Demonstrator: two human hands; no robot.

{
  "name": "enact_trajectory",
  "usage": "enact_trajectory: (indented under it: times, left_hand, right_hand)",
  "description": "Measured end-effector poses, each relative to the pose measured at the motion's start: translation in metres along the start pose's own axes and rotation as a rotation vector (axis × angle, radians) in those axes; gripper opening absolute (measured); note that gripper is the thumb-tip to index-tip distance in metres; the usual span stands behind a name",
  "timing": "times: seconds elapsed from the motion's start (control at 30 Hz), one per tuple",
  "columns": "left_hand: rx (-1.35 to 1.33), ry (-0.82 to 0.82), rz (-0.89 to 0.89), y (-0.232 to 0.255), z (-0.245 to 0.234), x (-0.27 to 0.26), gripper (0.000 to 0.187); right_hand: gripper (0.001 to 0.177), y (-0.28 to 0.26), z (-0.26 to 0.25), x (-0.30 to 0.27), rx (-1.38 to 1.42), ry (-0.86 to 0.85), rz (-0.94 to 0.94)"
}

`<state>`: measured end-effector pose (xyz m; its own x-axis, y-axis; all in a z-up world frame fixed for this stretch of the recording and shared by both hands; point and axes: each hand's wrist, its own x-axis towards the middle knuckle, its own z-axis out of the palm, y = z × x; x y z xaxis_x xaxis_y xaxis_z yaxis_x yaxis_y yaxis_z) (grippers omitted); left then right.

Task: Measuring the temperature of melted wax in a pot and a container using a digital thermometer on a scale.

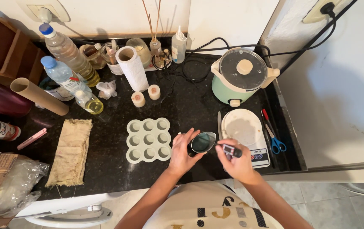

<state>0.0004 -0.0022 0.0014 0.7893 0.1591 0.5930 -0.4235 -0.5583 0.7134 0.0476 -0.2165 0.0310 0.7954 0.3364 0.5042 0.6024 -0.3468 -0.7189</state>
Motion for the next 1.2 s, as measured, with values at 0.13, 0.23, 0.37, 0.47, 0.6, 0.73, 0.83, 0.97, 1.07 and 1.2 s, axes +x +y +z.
enact_trajectory:
  times: [0.13, 0.23, 0.37, 0.47, 0.6, 0.73, 0.83, 0.97, 1.07, 1.2]
  left_hand:
    - [0.027, -0.019, -0.002, -0.001, 0.003, -0.001, 0.1]
    - [0.055, -0.01, -0.023, 0.001, 0.002, -0.002, 0.1]
    - [0.062, 0.026, -0.081, 0.004, 0.005, -0.003, 0.103]
    - [0.077, 0.054, -0.109, 0.004, 0.009, -0.005, 0.105]
    - [0.111, 0.065, -0.119, 0.003, 0.013, -0.008, 0.106]
    - [0.127, 0.089, -0.118, -0.001, 0.018, -0.013, 0.103]
    - [0.119, 0.166, -0.17, -0.01, 0.025, -0.018, 0.11]
    - [0.113, 0.185, -0.171, -0.01, 0.029, -0.018, 0.113]
    - [0.117, 0.187, -0.175, -0.01, 0.034, -0.019, 0.113]
    - [0.121, 0.182, -0.172, -0.008, 0.035, -0.019, 0.109]
  right_hand:
    - [0.016, -0.041, 0.001, 0.025, 0.048, -0.09, -0.036]
    - [0.018, -0.004, 0.01, 0.031, 0.035, -0.143, -0.079]
    - [0.013, -0.027, -0.009, 0.071, -0.107, -0.241, -0.115]
    - [0.013, -0.044, -0.017, 0.083, -0.203, -0.337, -0.093]
    - [0.013, -0.057, -0.015, 0.084, -0.226, -0.416, -0.059]
    - [0.013, -0.058, -0.011, 0.082, -0.162, -0.416, 0.032]
    - [0.016, -0.042, -0.024, 0.089, 0.024, -0.436, 0.105]
    - [0.024, -0.026, -0.043, 0.084, 0.298, -0.508, 0.318]
    - [0.027, -0.032, -0.045, 0.082, 0.364, -0.489, 0.366]
    - [0.027, -0.033, -0.045, 0.08, 0.352, -0.467, 0.4]
